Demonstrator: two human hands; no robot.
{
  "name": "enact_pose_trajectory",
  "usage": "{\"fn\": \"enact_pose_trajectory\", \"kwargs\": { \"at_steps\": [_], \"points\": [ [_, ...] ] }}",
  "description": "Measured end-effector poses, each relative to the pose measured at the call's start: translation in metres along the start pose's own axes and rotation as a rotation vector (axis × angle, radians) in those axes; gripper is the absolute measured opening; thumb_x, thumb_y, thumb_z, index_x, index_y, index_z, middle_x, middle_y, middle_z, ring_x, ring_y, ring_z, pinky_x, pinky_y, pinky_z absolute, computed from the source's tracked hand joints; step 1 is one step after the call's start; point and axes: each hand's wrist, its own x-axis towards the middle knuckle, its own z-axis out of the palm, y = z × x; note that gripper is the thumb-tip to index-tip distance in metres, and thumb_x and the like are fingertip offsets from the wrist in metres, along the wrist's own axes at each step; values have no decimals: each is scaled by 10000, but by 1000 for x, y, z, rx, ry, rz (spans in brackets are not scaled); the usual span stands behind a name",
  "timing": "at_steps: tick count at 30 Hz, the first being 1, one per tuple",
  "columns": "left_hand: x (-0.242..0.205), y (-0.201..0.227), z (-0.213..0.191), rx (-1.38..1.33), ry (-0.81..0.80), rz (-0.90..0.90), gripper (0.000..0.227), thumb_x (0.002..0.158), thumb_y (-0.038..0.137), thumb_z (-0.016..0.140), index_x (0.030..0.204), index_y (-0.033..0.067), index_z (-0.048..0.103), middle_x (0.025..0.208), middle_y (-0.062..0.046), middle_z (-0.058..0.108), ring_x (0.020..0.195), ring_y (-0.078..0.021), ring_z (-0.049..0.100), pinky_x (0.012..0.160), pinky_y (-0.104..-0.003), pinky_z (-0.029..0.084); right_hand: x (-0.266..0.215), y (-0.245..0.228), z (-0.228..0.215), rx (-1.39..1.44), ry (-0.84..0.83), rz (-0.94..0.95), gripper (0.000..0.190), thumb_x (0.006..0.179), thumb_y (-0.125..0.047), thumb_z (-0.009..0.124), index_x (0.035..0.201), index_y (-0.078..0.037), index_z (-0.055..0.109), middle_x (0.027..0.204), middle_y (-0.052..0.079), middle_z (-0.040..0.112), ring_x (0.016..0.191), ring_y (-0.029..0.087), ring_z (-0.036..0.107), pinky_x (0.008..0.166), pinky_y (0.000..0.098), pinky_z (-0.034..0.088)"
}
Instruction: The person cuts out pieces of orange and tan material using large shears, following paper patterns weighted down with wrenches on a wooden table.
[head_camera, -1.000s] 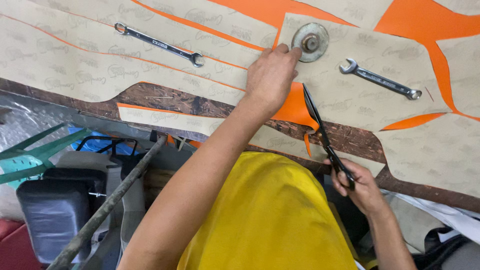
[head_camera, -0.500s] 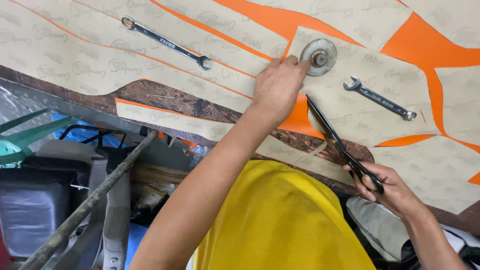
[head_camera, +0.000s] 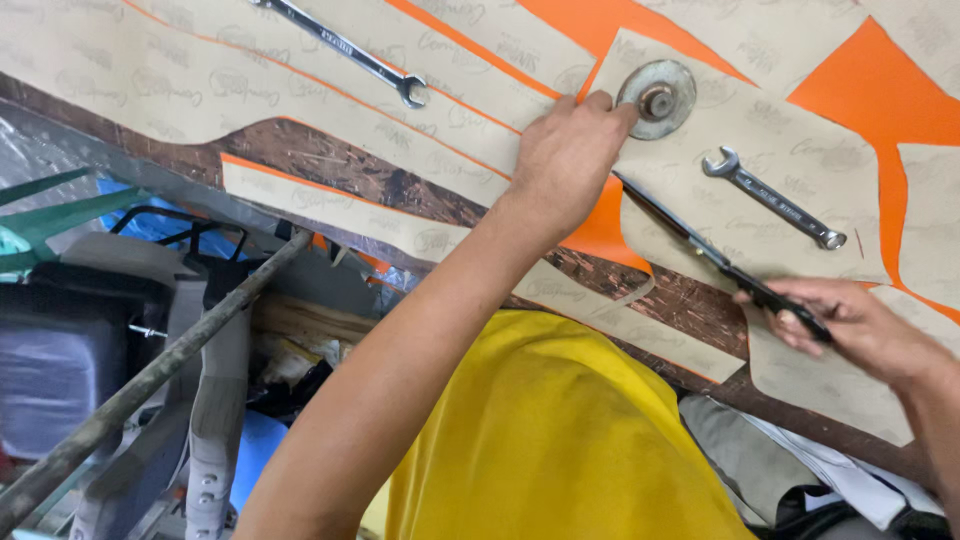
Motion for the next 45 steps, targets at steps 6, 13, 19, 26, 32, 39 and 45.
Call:
{"fn": "enact_pose_trajectory", "kwargs": {
  "at_steps": [6,13,19,26,32,39,45],
  "points": [
    [1,-1,0,34,19,30,235,841,59,614,1057,100,697,1006,-125,675,976,-339,666,795,-456,570,14,-10,-46,-211,-3,80,496,829,-42,641,1322,-62,691,623,60,588,508,158,496,437,307,357],
    [15,-22,-14,113,70,144,288,710,104,764,991,104,704,967,-84,690,965,-328,662,796,-492,538,35,-31,-71,-329,25,124,577,868,35,587,1438,-54,581,1169,12,718,783,115,694,689,272,558],
    [24,-25,-13,126,-1,140,190,813,103,683,1001,106,712,986,-106,699,963,-340,667,778,-501,542,41,-26,-82,-451,-19,169,512,925,-53,743,1432,-66,674,1133,131,769,773,146,595,668,312,473],
    [33,-29,-6,139,-55,132,175,848,110,614,989,117,718,997,-113,707,970,-338,681,783,-494,555,50,-55,-51,-477,30,136,499,866,-131,744,1358,-96,670,972,61,775,834,89,656,740,252,493],
    [32,-34,-3,52,31,213,127,877,93,607,942,94,715,960,-141,713,949,-375,681,795,-492,558,55,-72,-35,-501,27,239,455,888,-157,747,1339,-113,703,896,67,752,792,122,622,695,308,476],
    [40,-39,0,71,29,256,138,814,62,617,902,88,720,903,-150,716,898,-388,697,754,-493,564,68,-56,-37,-506,14,80,512,906,-84,719,1415,-90,659,891,59,747,806,109,622,731,282,505],
    [46,-37,-6,77,-68,200,159,799,45,621,903,93,731,902,-151,724,905,-386,700,730,-502,563,69,-74,-23,-483,61,124,464,928,-59,686,1390,-94,663,854,70,747,789,110,636,708,304,496]
  ]
}}
